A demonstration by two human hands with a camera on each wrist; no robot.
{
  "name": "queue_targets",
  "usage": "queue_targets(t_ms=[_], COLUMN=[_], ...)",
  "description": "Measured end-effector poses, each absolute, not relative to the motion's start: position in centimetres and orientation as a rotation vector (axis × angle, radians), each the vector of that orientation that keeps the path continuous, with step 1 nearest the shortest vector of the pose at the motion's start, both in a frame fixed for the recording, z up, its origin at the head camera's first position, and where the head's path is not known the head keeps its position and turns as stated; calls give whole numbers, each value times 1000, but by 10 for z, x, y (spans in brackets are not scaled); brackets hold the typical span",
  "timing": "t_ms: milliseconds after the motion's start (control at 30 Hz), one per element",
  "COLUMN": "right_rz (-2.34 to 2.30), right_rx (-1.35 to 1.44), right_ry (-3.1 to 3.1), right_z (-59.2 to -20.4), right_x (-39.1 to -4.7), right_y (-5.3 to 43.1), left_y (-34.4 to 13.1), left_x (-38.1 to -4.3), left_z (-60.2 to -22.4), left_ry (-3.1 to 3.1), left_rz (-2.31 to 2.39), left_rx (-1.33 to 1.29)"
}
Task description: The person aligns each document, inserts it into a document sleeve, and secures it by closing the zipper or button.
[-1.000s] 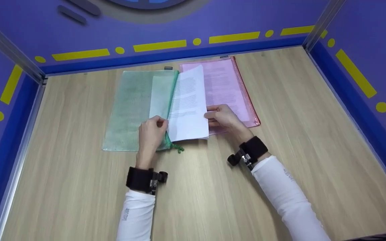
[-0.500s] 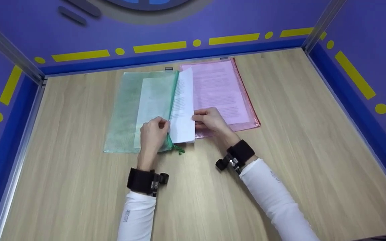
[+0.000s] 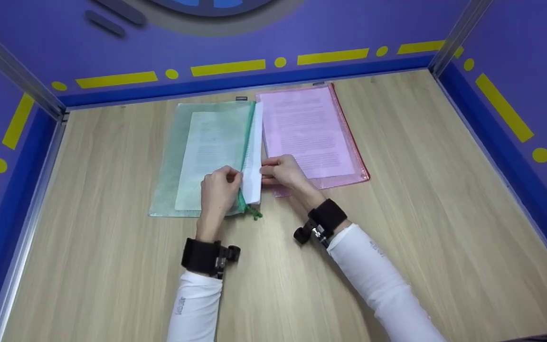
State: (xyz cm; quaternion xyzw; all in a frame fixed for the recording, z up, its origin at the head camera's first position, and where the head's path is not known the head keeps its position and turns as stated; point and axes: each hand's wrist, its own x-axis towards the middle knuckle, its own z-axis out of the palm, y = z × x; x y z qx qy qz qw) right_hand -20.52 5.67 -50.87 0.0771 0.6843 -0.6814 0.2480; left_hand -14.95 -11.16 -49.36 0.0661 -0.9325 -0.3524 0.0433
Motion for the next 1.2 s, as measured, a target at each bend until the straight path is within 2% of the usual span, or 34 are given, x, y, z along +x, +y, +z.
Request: queue_targets(t_ms=[833, 1200], right_rz=[-1861, -1886], right_rx=[191, 182], right_ry=[1913, 1891], right_z=[-518, -517], right_x=[-201, -199], right_y=[19, 23], left_y=[-110, -107], left_x=[-147, -149], left_z=[-495, -494], left_ry=[-2789, -2771], left_rz=[-1123, -1143], left_rx=[104, 121])
